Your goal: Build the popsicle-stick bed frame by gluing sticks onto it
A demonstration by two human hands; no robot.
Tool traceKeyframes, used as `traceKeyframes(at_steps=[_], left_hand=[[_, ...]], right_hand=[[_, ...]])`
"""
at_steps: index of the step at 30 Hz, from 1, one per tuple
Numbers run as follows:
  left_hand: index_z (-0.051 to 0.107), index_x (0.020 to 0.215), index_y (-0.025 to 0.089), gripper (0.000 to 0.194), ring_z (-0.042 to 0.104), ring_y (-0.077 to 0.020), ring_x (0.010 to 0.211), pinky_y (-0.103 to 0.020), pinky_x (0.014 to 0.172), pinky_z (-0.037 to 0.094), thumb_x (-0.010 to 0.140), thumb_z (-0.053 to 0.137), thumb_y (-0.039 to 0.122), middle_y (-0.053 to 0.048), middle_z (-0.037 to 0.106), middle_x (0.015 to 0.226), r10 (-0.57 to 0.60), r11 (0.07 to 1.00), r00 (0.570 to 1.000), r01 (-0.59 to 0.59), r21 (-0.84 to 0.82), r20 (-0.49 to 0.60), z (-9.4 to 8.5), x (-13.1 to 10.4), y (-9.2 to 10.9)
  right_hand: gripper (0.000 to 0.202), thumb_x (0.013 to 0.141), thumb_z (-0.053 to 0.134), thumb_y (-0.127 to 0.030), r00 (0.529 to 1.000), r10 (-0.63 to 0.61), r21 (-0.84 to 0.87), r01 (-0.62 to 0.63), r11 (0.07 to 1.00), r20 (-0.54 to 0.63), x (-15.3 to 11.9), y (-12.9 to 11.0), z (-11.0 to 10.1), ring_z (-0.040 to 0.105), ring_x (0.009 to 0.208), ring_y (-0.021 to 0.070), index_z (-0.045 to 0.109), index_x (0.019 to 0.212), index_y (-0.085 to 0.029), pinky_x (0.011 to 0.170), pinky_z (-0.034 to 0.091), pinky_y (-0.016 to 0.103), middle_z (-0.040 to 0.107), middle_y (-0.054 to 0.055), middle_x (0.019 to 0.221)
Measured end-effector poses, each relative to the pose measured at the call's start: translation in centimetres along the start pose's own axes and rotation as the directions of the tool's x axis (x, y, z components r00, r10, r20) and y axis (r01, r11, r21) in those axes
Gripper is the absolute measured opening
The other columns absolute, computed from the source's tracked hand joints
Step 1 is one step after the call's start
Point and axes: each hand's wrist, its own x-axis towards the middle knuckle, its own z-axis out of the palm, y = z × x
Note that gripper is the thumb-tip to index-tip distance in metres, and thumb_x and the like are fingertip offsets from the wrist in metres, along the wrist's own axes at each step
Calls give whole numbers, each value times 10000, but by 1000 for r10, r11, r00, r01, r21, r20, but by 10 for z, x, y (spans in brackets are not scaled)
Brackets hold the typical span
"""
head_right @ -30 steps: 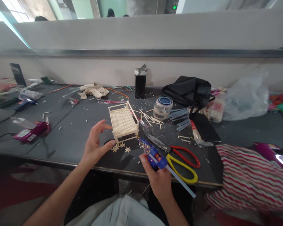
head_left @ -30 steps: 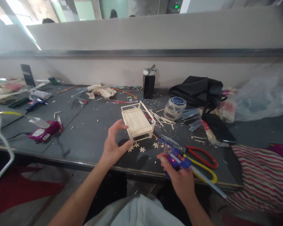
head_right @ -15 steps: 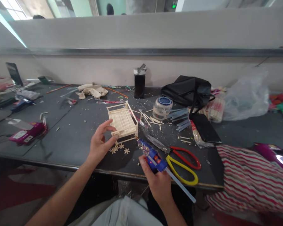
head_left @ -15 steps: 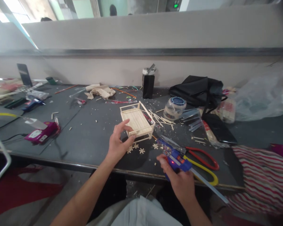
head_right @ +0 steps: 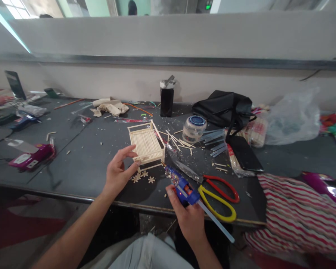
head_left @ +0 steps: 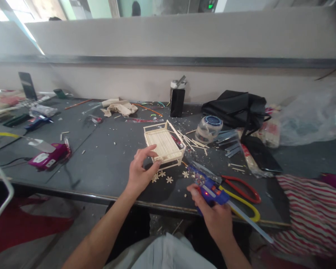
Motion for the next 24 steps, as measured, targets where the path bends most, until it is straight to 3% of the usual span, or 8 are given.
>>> traceKeyframes(at_steps=[8,15,24], left_hand=[[548,1191,252,443,608,-161,896,-359,900,445,764,653,200,-4,654,866,-21,1000,999,21,-8,-26,2,-1,-2],[556,1180,253,442,620,-170,866,-342,821,471,755,675,225,-8,662,873,-28,999,999,29,29,-25,1,-2,-1],[551,1172,249,423,614,-173,878,-369,852,462,766,668,229,-2,670,870,-14,998,1000,15,57,-20,0,-1,2]], right_hand=[[279,760,647,-459,998,-20,-20,22,1000,61,2,5,-3,680,826,248,742,859,-216,844,518,403,741,53,861],[297,763,636,-473,998,-11,-25,12,1000,56,1,5,-3,675,702,219,748,861,-216,747,556,365,741,46,822],[318,762,625,-502,999,-33,-84,36,996,35,1,5,-1,671,693,215,747,851,-222,779,536,365,736,36,794]])
